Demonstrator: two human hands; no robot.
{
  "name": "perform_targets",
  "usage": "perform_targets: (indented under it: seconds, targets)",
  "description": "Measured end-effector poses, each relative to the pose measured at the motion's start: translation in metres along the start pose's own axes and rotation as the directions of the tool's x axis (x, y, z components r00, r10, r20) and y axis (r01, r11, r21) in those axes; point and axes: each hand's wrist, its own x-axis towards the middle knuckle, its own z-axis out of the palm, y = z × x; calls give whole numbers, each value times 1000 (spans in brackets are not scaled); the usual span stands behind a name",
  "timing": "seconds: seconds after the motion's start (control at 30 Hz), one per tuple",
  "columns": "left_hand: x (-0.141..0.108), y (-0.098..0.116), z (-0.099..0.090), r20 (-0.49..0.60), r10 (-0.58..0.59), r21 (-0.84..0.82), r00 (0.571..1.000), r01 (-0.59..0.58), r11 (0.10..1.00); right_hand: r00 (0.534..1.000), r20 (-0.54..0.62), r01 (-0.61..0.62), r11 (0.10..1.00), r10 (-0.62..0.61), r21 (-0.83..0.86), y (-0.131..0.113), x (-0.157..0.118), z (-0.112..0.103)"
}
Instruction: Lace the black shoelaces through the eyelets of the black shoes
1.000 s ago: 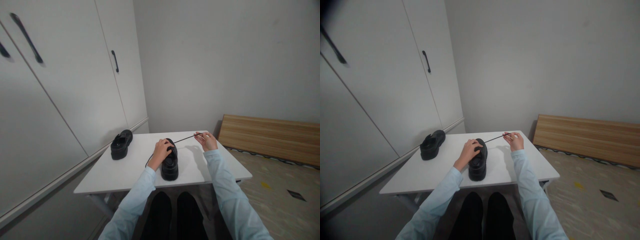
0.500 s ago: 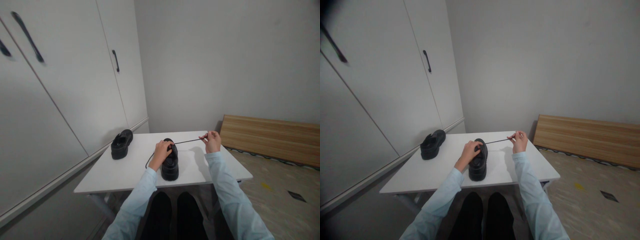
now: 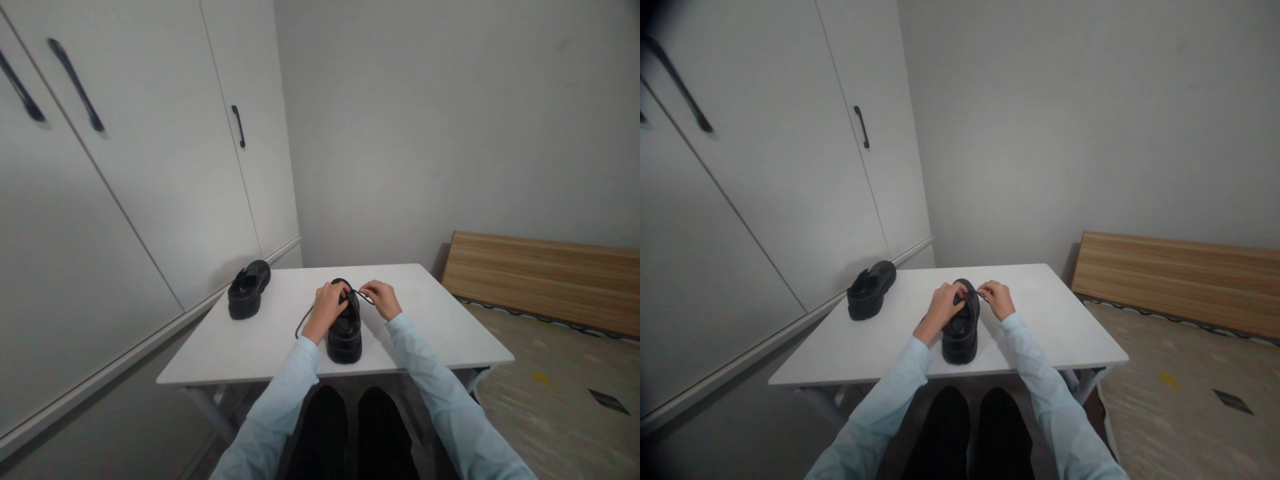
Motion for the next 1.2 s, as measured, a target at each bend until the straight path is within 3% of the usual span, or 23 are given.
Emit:
perform_targets:
  seconds: [0.13, 0.43, 0.83, 0.97, 1.1, 1.2]
  targets:
    - [-1, 1, 0, -15, -18, -9, 1000, 18, 1000, 995, 95, 34, 998, -28, -62, -1, 0, 11]
    - [0, -8, 10, -56, -11, -8, 998, 11, 1000, 992, 121, 31, 999, -28, -23, -5, 4, 17]
    - [0, -9, 14, -73, -10, -40, 997, 7, 999, 998, 57, 40, 996, -36, -75, -6, -2, 34]
    - [-2, -11, 15, -100, 9, -66, 995, -15, 998, 1000, -5, -7, 991, 8, 133, 4, -8, 35]
    - [-3, -12, 15, -135, 17, -112, 991, -32, 993, 990, 128, -108, 884, 55, 455, 16, -15, 43]
    - [-4, -13, 15, -195, 8, -183, 981, -44, 982, 992, 116, -108, 846, 54, 523, 22, -19, 51]
